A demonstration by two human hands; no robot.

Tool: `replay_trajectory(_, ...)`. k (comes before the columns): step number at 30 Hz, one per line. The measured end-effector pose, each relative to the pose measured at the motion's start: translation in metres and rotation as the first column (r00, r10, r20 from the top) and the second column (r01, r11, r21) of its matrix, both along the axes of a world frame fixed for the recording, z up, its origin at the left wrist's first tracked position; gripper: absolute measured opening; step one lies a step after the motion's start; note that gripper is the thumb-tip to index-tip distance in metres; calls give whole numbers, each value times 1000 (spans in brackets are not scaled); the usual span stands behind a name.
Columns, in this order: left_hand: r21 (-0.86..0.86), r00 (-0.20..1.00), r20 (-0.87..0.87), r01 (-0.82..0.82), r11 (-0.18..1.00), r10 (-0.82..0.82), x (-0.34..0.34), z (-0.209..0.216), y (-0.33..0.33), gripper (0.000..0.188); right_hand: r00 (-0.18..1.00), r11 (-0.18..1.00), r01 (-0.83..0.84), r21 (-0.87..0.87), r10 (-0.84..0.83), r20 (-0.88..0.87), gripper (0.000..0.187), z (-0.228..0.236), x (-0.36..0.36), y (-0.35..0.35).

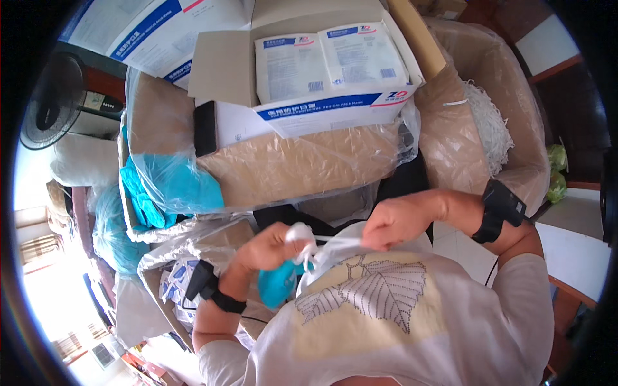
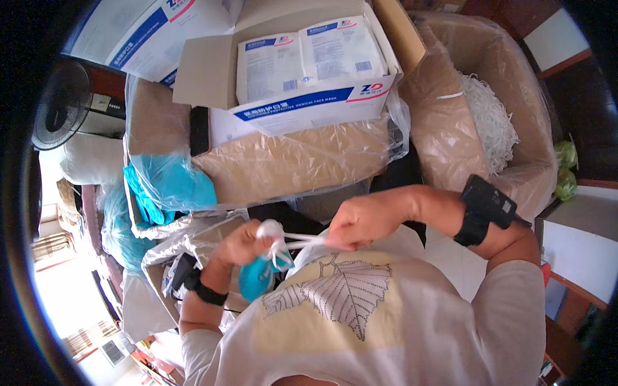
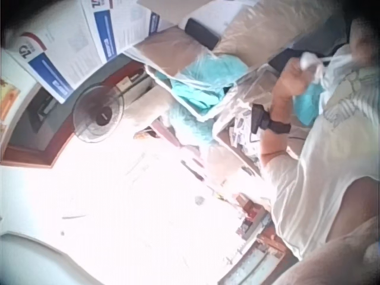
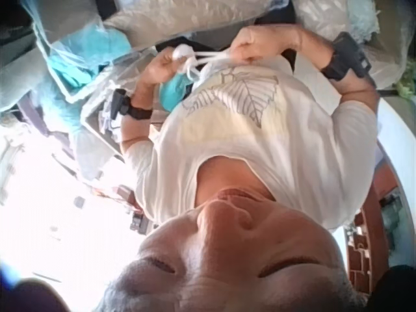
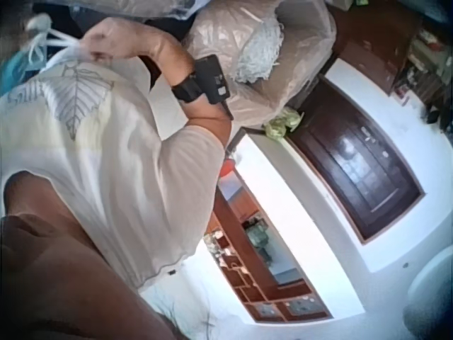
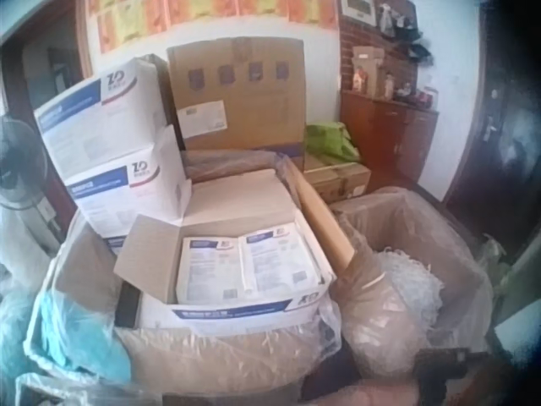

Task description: Checking and folding straps for medical N95-style masks before placing them back into boxes.

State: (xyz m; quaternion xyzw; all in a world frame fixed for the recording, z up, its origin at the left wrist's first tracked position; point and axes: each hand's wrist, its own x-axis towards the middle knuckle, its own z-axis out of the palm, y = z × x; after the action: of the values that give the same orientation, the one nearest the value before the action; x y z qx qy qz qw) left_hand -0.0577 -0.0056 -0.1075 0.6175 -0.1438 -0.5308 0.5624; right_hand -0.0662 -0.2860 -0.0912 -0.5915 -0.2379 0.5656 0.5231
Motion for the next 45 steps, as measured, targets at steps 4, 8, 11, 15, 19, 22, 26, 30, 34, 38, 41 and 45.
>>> replay_trajectory(4, -62, 988, -143, -68, 996, 59, 0, -15, 3, 21, 995, 999, 32, -35, -35, -91, 38, 2, 7, -14)
replay_trajectory(8, 28, 992, -48, -118, 993, 119, -4, -14, 15, 20, 992, 998, -1, -56, -6, -122, 38, 10, 2, -24)
replay_trajectory(11, 125, 927, 61, -376, 918, 371, -6, -13, 40, 22, 987, 993, -1, -115, -18, -161, 36, 16, -3, -58)
replay_trajectory(15, 98, 847, 51, -531, 841, 529, 0, -16, 64, 30, 865, 898, 342, -276, -416, -280, 27, -2, -12, -92)
replay_trajectory(19, -17, 862, 13, -506, 862, 506, 1, -19, 37, 32, 595, 714, 625, -315, -697, -401, 21, -51, -23, -57)
replay_trajectory(22, -119, 857, -51, -515, 849, 512, -5, -17, 29, 31, 338, 606, 725, -326, -726, -599, 21, -87, -28, -28)
replay_trajectory(26, -117, 890, 61, -444, 888, 452, -10, -11, 23, 32, 252, 585, 722, -370, -721, -646, 23, -117, -38, -9)
replay_trajectory(30, -100, 903, 55, -419, 902, 426, -7, -8, 23, 28, 303, 613, 714, -338, -706, -640, 22, -129, -35, 10)
replay_trajectory(34, -118, 886, 158, -421, 899, 436, -7, -13, 22, 31, 300, 558, 702, -443, -796, -526, 28, -197, -33, 32)
replay_trajectory(38, -134, 864, 167, -458, 879, 475, -9, -13, 23, 33, 270, 467, 638, -612, -881, -390, 46, -201, -24, 52)
replay_trajectory(41, -147, 872, 189, -430, 891, 452, -9, -15, 23, 35, 380, 519, 571, -635, -854, -356, 57, -197, -16, 49)
replay_trajectory(45, -211, 866, 225, -404, 890, 446, -8, -20, 22, 39, 655, 782, 528, -330, -623, -428, 51, -176, -18, 48)
